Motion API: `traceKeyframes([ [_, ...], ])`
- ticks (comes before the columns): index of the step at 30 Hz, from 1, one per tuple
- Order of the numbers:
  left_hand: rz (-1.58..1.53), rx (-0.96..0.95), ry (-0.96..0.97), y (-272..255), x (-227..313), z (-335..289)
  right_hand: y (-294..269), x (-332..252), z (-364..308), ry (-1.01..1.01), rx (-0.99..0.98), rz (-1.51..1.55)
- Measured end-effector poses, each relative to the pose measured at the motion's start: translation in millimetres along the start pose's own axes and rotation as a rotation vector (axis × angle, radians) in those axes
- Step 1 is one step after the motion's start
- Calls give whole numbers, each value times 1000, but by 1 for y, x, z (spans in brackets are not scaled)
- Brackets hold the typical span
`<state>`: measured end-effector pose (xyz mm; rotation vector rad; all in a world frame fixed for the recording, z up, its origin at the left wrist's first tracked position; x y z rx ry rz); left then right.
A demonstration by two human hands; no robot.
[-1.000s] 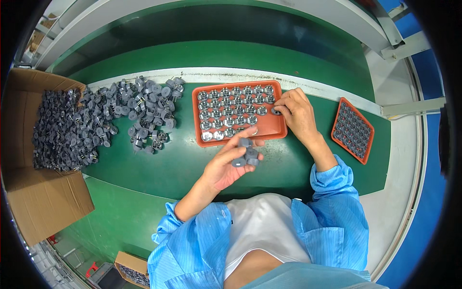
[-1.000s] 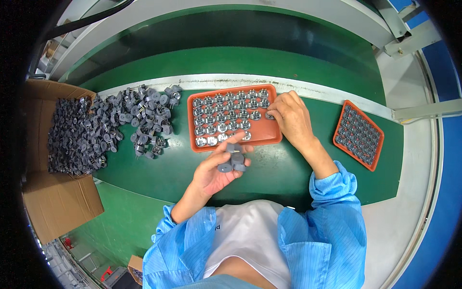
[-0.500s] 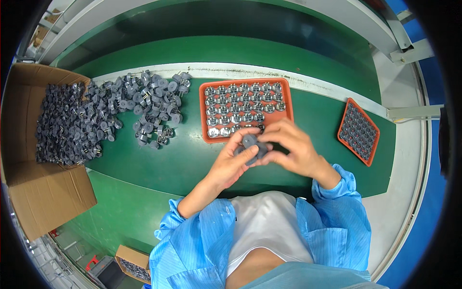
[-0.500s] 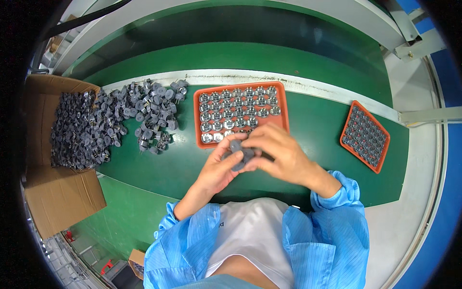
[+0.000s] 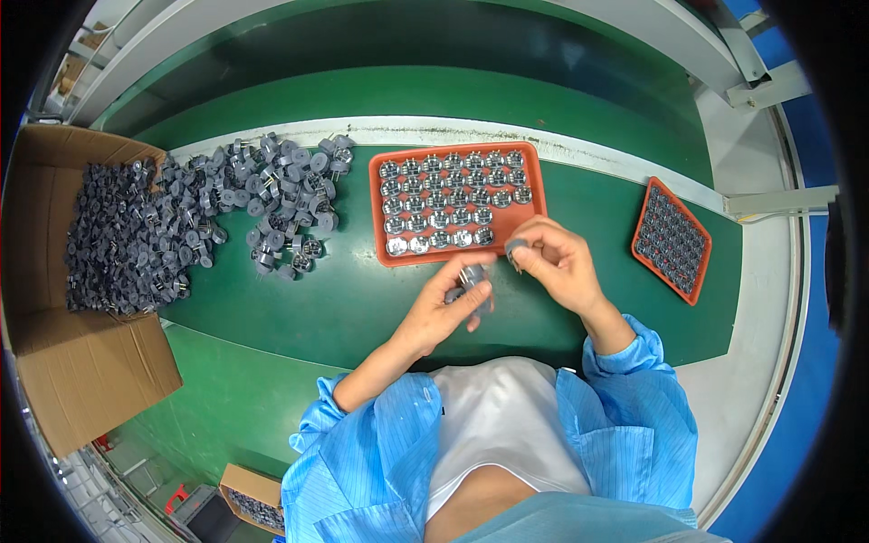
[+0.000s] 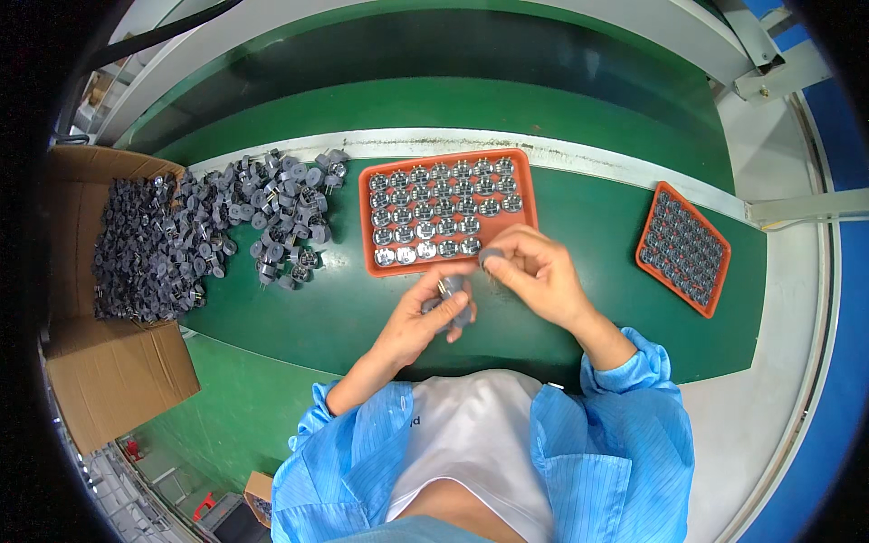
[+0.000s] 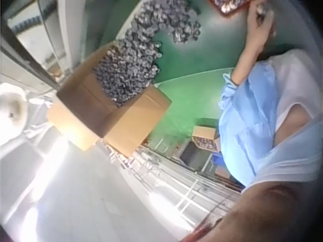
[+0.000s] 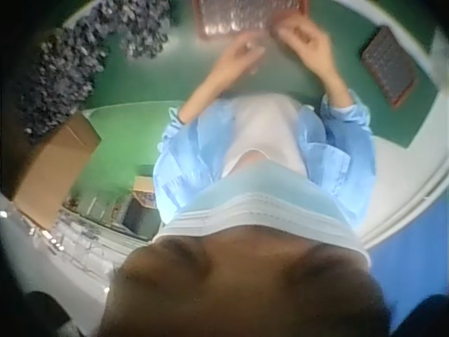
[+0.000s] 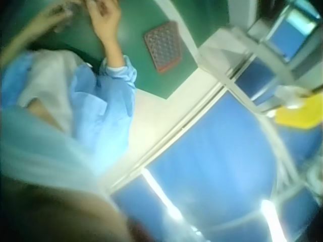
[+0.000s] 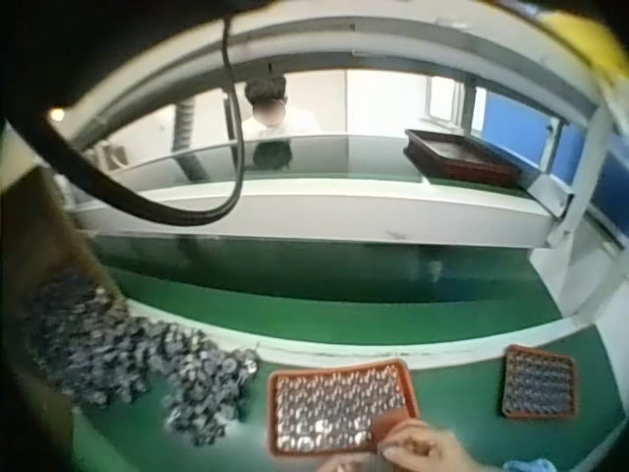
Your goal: The person sorts small grey plastic components by hand, transferring them from a cardboard box into a red tray.
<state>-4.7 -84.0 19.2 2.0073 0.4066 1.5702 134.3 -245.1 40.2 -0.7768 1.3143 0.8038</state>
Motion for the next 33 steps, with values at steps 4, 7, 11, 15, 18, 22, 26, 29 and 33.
traceKeyframes([
  [4,228,152,218,4,-2,5,10,-5,0,235,-40,479],
  [7,277,146,228,5,-4,5,20,6,-10,217,-66,469],
  [11,139,94,129,0,-8,4,29,9,-17,233,-70,363],
  [15,342,60,153,0,-8,1,35,5,-22,265,-56,462],
  [18,738,70,331,-4,-5,2,38,4,-25,297,-63,437],
  [22,153,-124,-21,-9,0,-6,22,-26,-20,488,-221,225],
  [26,-222,-340,-165,-10,-3,-9,17,-34,-13,120,-300,-274],
  [29,-408,-399,-196,-11,-6,-8,1,-21,2,-21,-230,-322],
  [33,-358,-162,-51,-12,1,-9,-27,-8,22,-61,84,-835],
])
Point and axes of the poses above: each hand's wrist, its own z-axis towards the middle knuckle, its own y-axis out of the palm, x = y × z, the point moved 1 cm from there along z, towards the middle knuckle, and after that the axes turned 12 degrees about -x, right-handed, at the moved point
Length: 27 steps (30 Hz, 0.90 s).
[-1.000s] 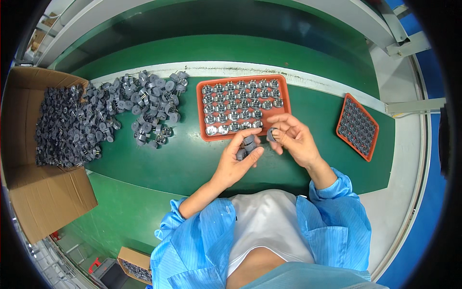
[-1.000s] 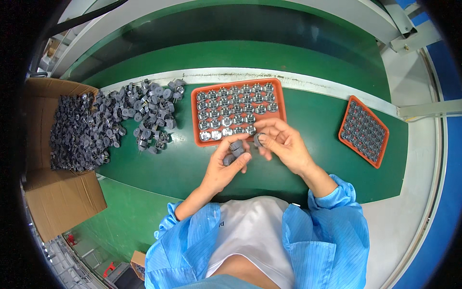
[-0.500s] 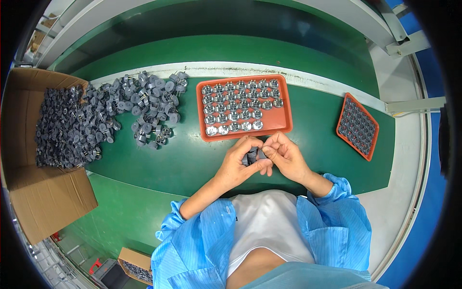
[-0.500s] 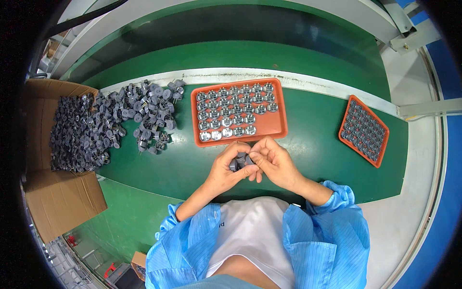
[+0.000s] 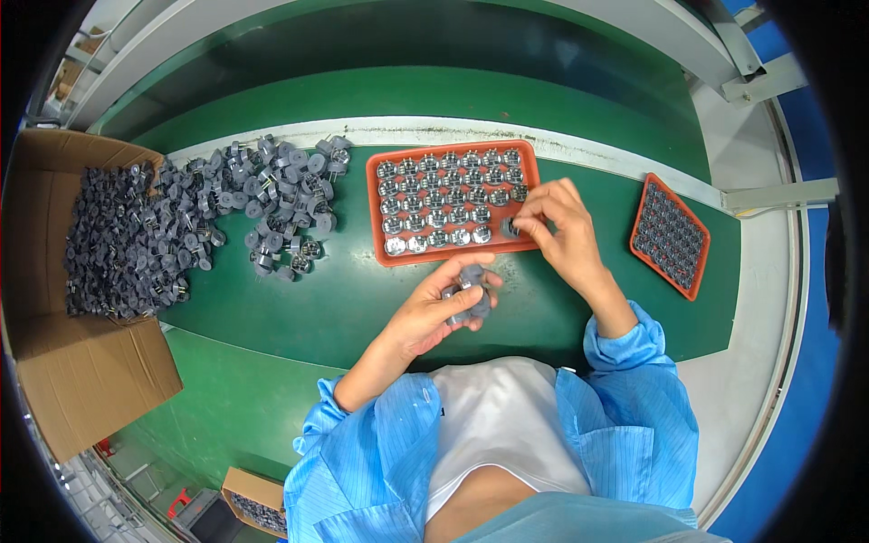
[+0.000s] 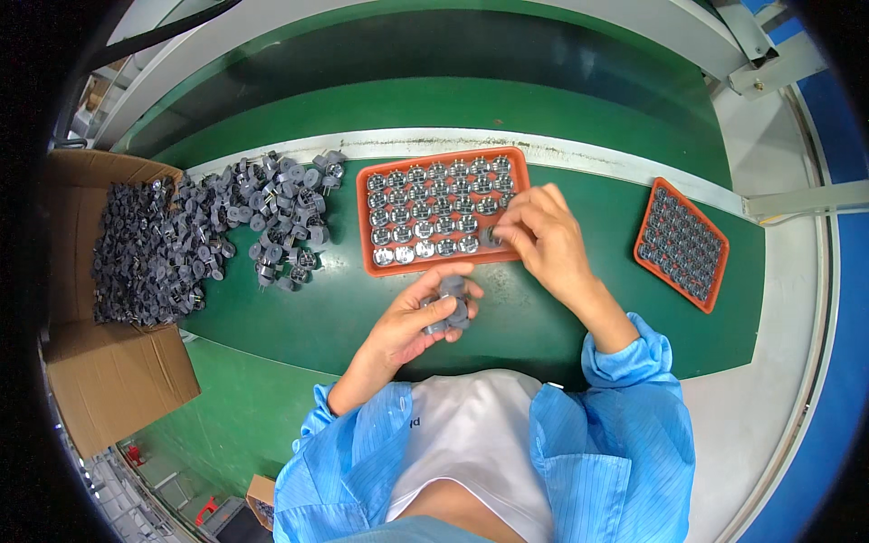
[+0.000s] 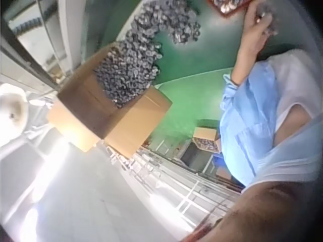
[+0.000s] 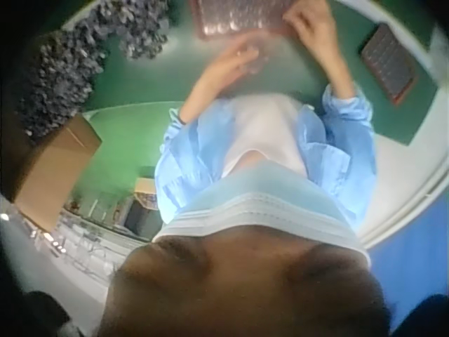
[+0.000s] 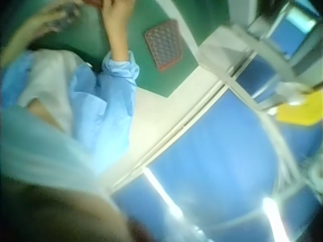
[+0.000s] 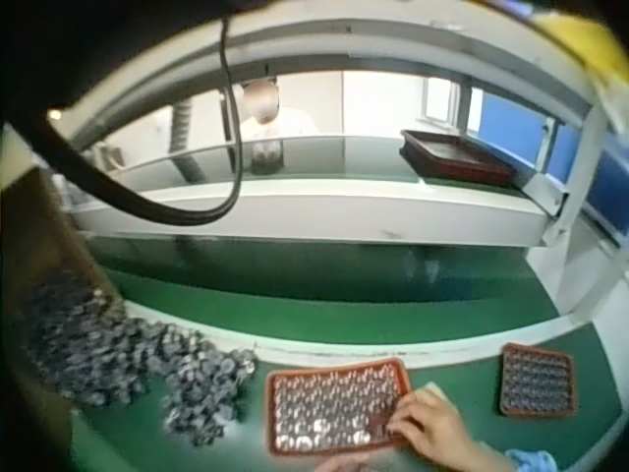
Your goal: The person sorts small grey plastic components by hand, transferring them from a cardboard box into a red tray.
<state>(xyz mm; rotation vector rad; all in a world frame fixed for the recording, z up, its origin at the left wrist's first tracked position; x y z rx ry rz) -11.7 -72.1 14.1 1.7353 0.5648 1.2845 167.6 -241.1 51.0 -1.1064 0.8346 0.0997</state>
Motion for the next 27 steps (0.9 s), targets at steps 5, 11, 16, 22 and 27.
traceKeyframes([
  [5,-3,111,69,7,11,-5,11,3,12,-91,39,-296],
  [11,-224,73,90,-3,10,-3,21,9,15,-113,23,-419],
  [16,-337,45,83,-7,9,-3,19,-7,14,-92,76,-383],
  [22,299,191,69,10,2,-1,19,-46,-1,-284,-304,212],
  [27,521,181,169,15,4,-1,27,-42,-11,-190,-344,348],
])
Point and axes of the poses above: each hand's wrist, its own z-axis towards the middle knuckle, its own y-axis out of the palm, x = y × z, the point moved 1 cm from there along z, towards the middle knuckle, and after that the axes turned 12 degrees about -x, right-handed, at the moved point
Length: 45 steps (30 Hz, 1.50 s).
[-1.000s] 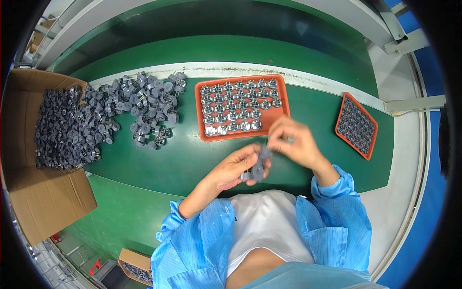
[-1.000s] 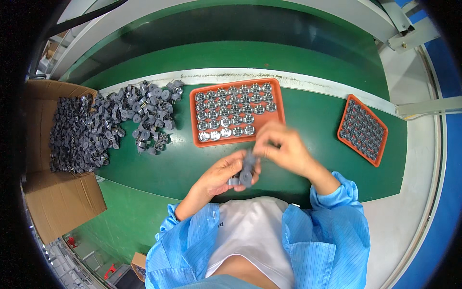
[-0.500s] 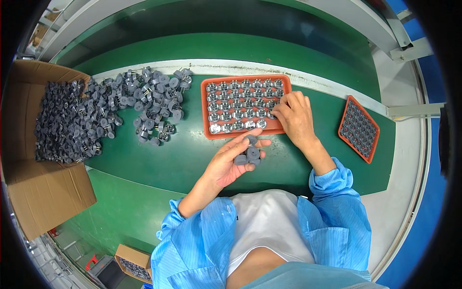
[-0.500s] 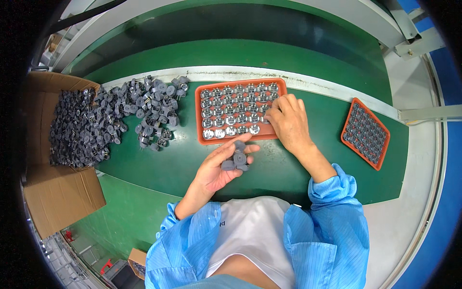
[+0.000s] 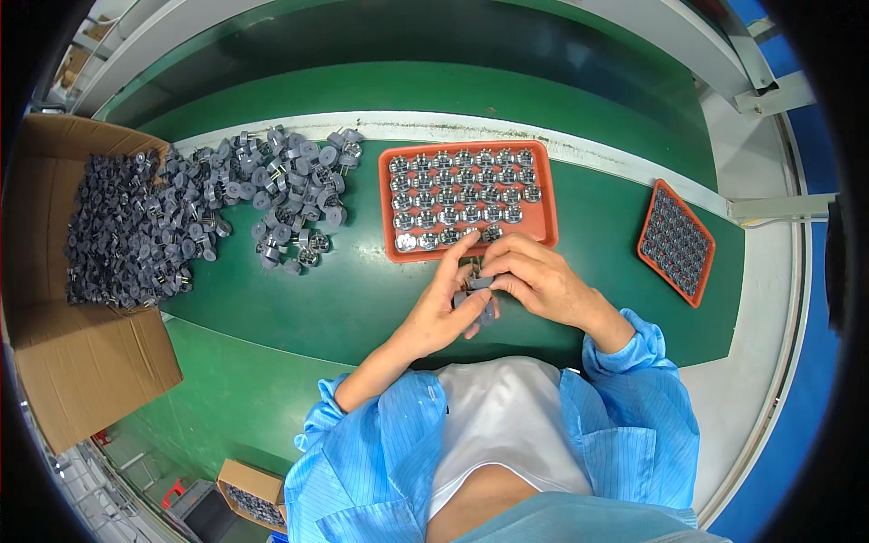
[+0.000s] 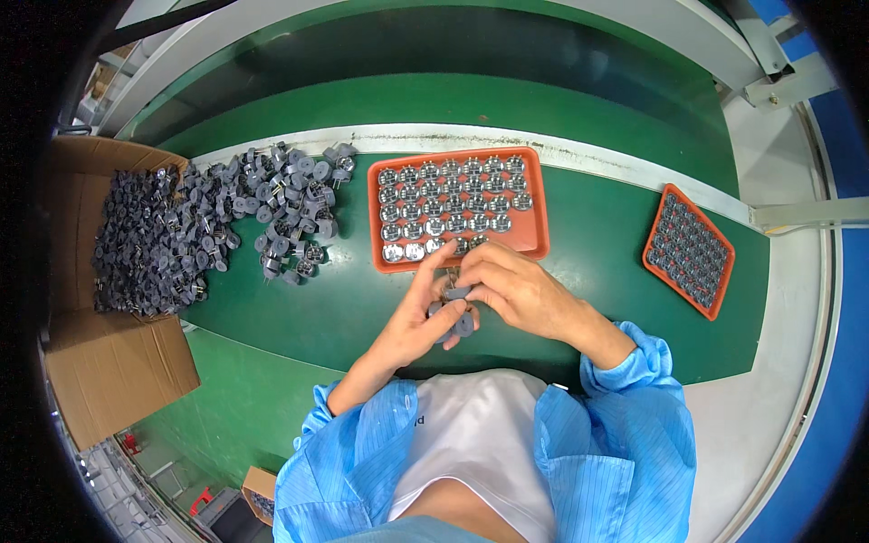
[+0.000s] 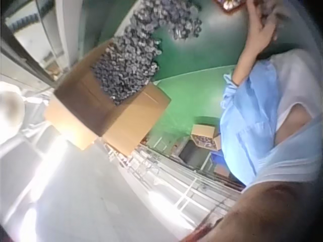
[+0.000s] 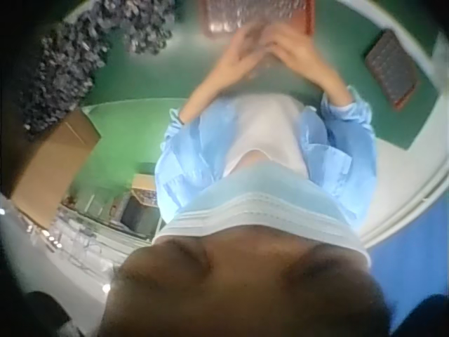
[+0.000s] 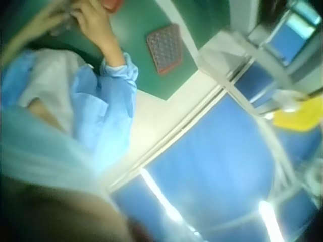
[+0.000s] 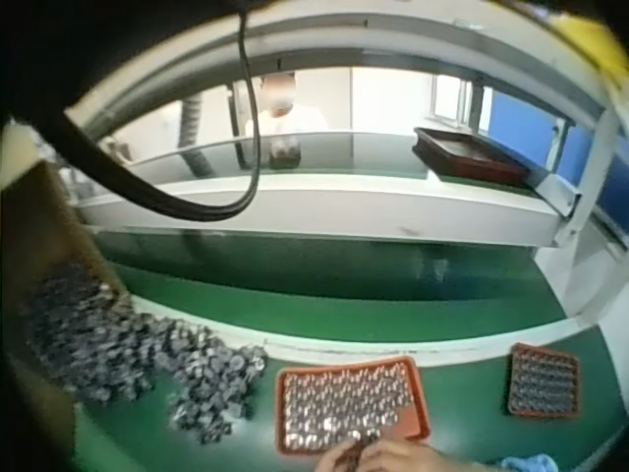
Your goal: The person sorts small grey plastic components by hand, transferring them from a cardboard box into a red tray.
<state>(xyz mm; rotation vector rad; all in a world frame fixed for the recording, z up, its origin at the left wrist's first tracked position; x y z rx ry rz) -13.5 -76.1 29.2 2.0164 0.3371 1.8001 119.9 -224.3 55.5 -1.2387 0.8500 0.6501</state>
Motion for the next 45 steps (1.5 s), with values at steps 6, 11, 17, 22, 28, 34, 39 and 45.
traceKeyframes([
  [6,-38,25,-18,-11,-18,-2,1,-6,-3,-194,155,-251],
  [11,765,55,299,0,-9,4,-2,-2,-13,84,172,63],
  [17,-21,-77,-139,-2,-19,1,-19,22,-22,242,153,322],
  [22,-593,-94,-106,-2,-22,4,-46,49,-18,227,478,-335],
  [28,-604,-86,-144,-11,-14,4,-43,61,-13,269,445,-649],
  [34,-211,-11,-10,-5,-17,3,-38,59,-10,259,474,-667],
  [39,469,51,-47,-3,-23,-2,-20,6,-10,53,160,-93],
  [45,-211,-438,-87,-7,-23,-1,2,-2,-17,-32,-166,369],
])
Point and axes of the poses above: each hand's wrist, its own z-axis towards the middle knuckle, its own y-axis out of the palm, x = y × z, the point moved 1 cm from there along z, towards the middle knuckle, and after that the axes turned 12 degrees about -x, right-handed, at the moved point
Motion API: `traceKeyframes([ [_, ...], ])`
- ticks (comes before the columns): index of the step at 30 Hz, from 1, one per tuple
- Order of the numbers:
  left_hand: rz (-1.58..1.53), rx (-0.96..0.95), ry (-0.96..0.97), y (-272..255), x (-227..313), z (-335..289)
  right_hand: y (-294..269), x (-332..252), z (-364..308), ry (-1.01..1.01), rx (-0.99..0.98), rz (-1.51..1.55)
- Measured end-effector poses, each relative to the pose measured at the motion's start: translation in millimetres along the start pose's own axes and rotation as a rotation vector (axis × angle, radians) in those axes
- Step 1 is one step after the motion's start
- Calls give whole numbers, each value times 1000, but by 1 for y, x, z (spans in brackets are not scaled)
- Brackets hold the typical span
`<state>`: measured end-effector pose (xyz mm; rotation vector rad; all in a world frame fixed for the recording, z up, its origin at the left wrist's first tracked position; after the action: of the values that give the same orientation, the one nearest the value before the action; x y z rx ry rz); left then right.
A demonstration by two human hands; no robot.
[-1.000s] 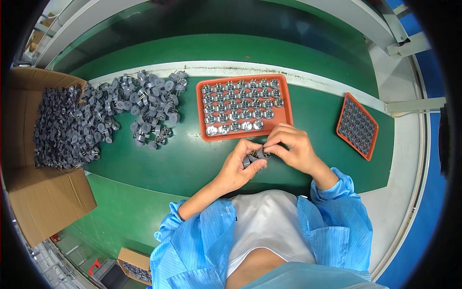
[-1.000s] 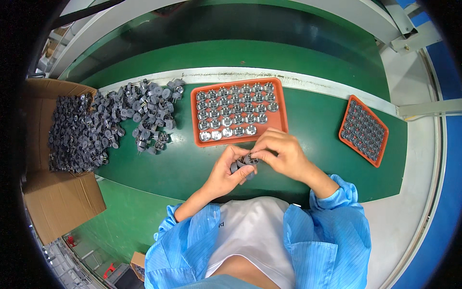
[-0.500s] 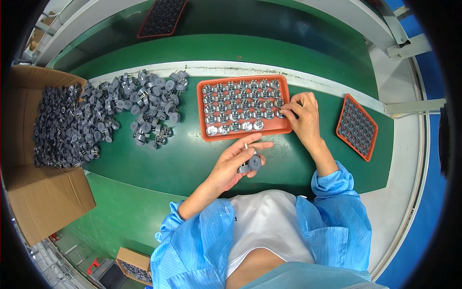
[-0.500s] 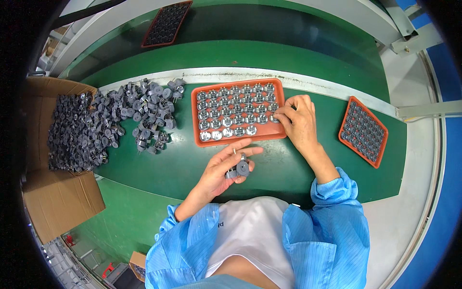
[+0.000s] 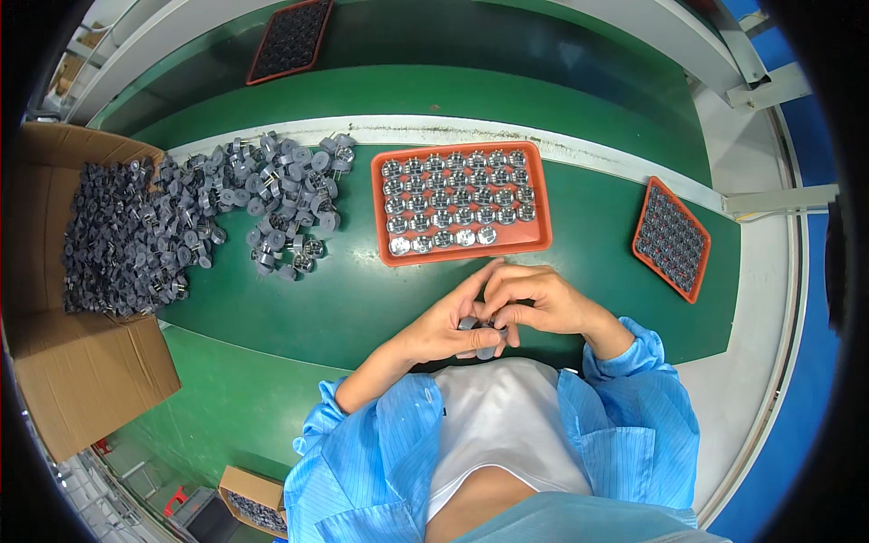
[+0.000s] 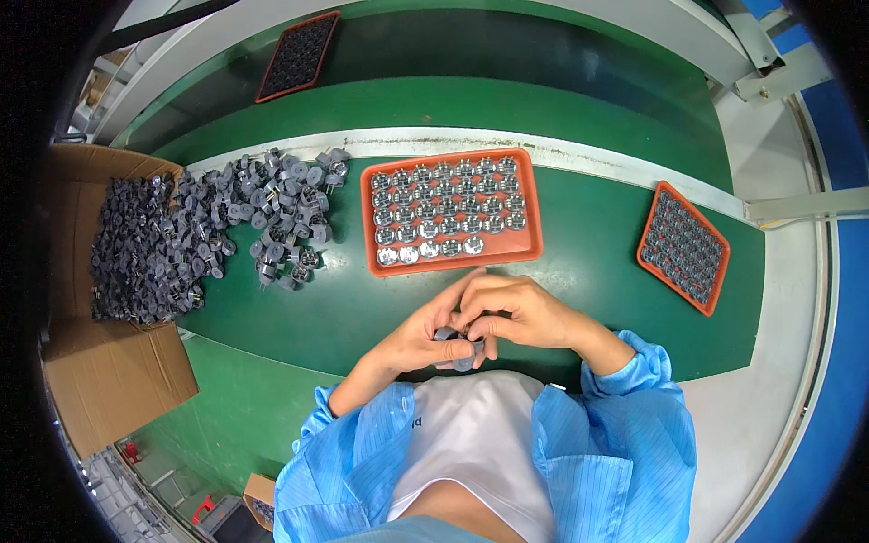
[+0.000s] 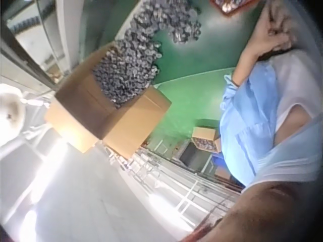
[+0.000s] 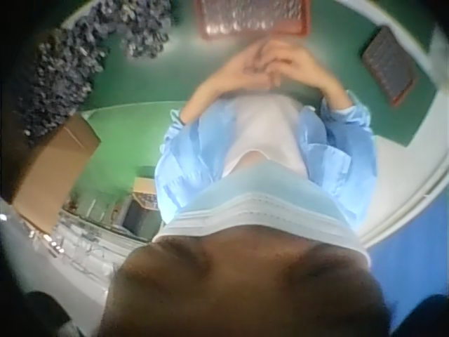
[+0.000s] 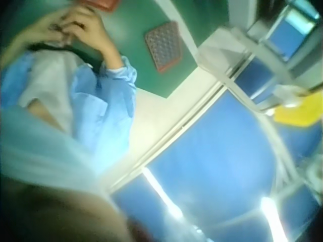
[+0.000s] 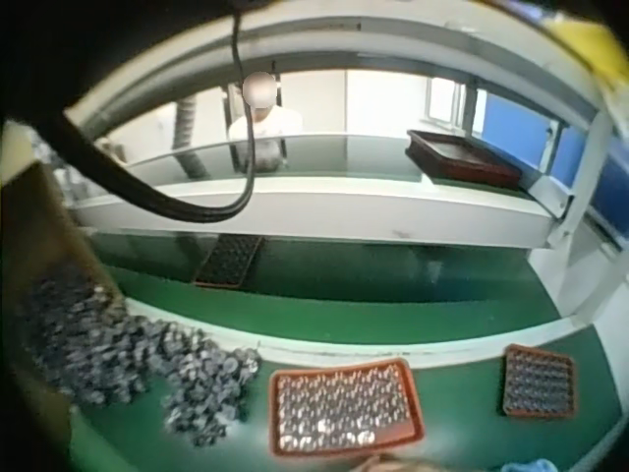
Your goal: The person sorts small grey plastic components by hand, transferring them from a cardboard box into a red tray.
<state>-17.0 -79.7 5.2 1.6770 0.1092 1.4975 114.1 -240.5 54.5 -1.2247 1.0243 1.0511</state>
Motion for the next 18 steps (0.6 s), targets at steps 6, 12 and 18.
traceKeyframes([
  [6,-200,138,62,-1,5,-4,-18,-1,-3,170,391,-119],
  [12,-322,347,109,1,12,-12,-38,22,0,158,527,-930],
  [18,-448,432,65,4,20,-9,-36,31,3,163,486,-959],
])
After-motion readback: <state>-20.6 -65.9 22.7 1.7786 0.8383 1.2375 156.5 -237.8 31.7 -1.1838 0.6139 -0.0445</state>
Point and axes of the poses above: each hand's wrist, its own z-axis towards the middle knuckle, its own y-axis out of the palm, x = y × z, the point moved 1 cm from there along z, towards the middle knuckle, and after that the axes turned 12 degrees about -x, right-handed, at the moved point
